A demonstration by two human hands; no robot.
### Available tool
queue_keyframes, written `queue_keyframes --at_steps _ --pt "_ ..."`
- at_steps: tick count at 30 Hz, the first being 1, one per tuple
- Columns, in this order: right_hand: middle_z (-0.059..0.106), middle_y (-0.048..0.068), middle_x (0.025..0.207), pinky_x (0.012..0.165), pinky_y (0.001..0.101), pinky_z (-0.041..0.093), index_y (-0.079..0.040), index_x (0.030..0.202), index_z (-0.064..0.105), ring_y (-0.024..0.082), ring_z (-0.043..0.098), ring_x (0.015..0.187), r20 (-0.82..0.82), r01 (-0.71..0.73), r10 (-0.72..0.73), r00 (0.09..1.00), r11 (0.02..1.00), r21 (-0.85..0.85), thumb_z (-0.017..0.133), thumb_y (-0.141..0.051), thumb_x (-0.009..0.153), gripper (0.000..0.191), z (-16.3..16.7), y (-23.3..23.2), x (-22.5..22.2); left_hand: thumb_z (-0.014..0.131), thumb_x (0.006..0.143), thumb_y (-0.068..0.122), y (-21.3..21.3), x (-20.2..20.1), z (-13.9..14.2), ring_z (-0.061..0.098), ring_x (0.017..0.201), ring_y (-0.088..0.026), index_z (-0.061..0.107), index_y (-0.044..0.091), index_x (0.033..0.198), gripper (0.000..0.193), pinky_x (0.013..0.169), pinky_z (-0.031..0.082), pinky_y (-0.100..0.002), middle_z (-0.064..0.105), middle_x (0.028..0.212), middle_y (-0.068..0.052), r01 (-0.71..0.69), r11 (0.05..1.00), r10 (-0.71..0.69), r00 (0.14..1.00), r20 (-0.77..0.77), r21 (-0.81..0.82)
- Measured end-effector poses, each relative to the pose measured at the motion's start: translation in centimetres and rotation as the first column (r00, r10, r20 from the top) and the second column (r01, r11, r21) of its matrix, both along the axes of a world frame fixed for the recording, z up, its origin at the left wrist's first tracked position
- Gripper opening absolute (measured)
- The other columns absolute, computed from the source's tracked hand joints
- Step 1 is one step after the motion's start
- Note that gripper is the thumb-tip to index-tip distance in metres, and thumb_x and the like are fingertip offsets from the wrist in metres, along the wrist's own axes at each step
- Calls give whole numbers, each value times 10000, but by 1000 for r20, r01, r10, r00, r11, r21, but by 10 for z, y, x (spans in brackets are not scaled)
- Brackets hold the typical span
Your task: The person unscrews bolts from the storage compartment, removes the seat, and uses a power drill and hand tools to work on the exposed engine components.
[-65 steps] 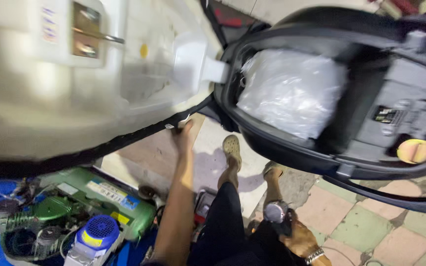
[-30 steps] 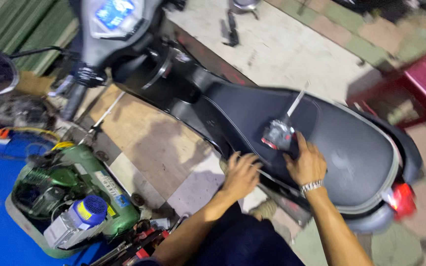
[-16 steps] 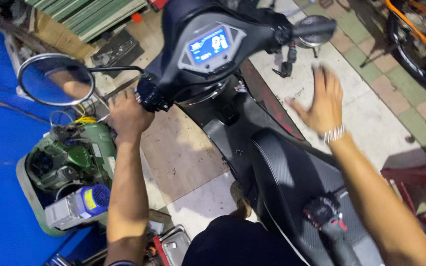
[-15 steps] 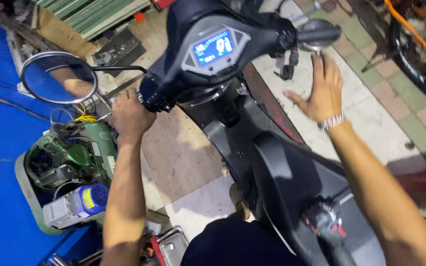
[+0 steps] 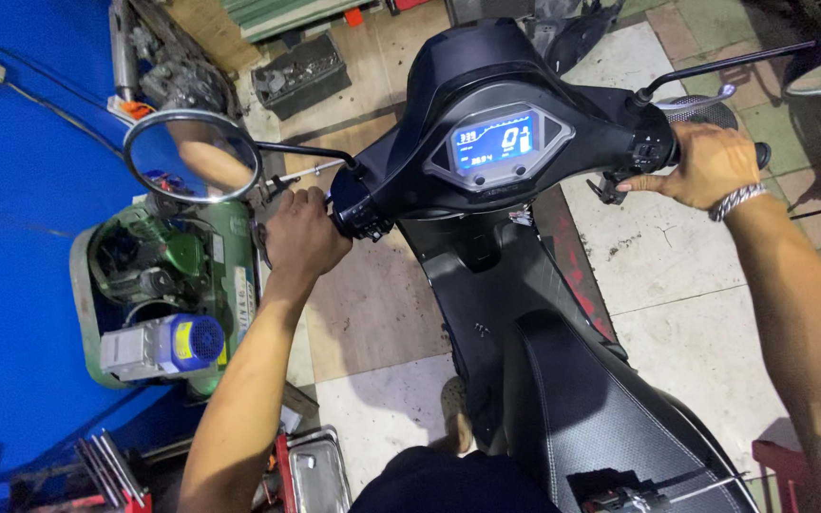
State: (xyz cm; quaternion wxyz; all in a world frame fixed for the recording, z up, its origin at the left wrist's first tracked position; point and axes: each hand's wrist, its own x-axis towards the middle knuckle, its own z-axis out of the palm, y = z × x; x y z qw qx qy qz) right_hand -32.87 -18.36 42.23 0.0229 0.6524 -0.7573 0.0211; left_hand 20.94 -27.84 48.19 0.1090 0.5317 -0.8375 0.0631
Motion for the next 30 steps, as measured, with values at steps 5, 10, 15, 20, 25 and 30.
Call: queue_keyframes --at_steps 5,10,15,20,25,30 --pt "657 155 1053 999 454 412 -7 1146 652 330 596 1040 -47 -170 164 985 926 -338 722 -842 784 913 -30 14 -7 743 713 276 -2 0 -1 643 975 -348 646 2 958 380 829 552 -428 680 960 -164 23 997 -20 999 41 -73" --pt "547 184 1043 995 452 360 68 1154 596 341 495 1017 -42 -149 145 989 907 -393 744 -791 854 921 -43 20 -5 738 736 295 -1 -3 3 641 1007 -338 657 15 973 376 812 550 -434 690 989 -150 -3 997 8 998 60 -71" --pt "523 180 1087 1049 460 349 91 1215 557 343 474 1061 -53 -170 164 985 877 -449 751 -768 882 942 -35 26 5 735 743 315 0 -3 6 635 1009 -338 654 14 989 397 820 551 -433 690 999 -150 -20 999 23 997 73 -42" --pt "554 217 1115 1024 482 362 112 1270 575 366 498 1109 -2 -145 155 988 923 -356 784 -728 787 991 -22 20 5 748 769 313 -1 -2 5 634 1008 -342 652 15 985 380 811 551 -443 679 991 -151 -13 998 17 998 62 -59" --pt "611 250 1365 1085 478 440 30 1380 627 401 554 1271 185 -242 261 947 963 -121 823 -419 753 796 -1 -4 -29 751 729 261 0 -4 3 608 1079 -341 644 38 1142 481 907 509 -457 657 1089 -146 -27 999 28 999 23 -47" --pt "718 199 1238 1064 439 536 -83 1344 708 370 680 1146 183 -131 112 977 987 96 813 -325 841 568 13 -18 -41 775 689 269 0 -6 -1 568 1181 -338 603 42 1274 650 989 426 -490 626 1218 -150 -24 995 23 1000 -15 -95"
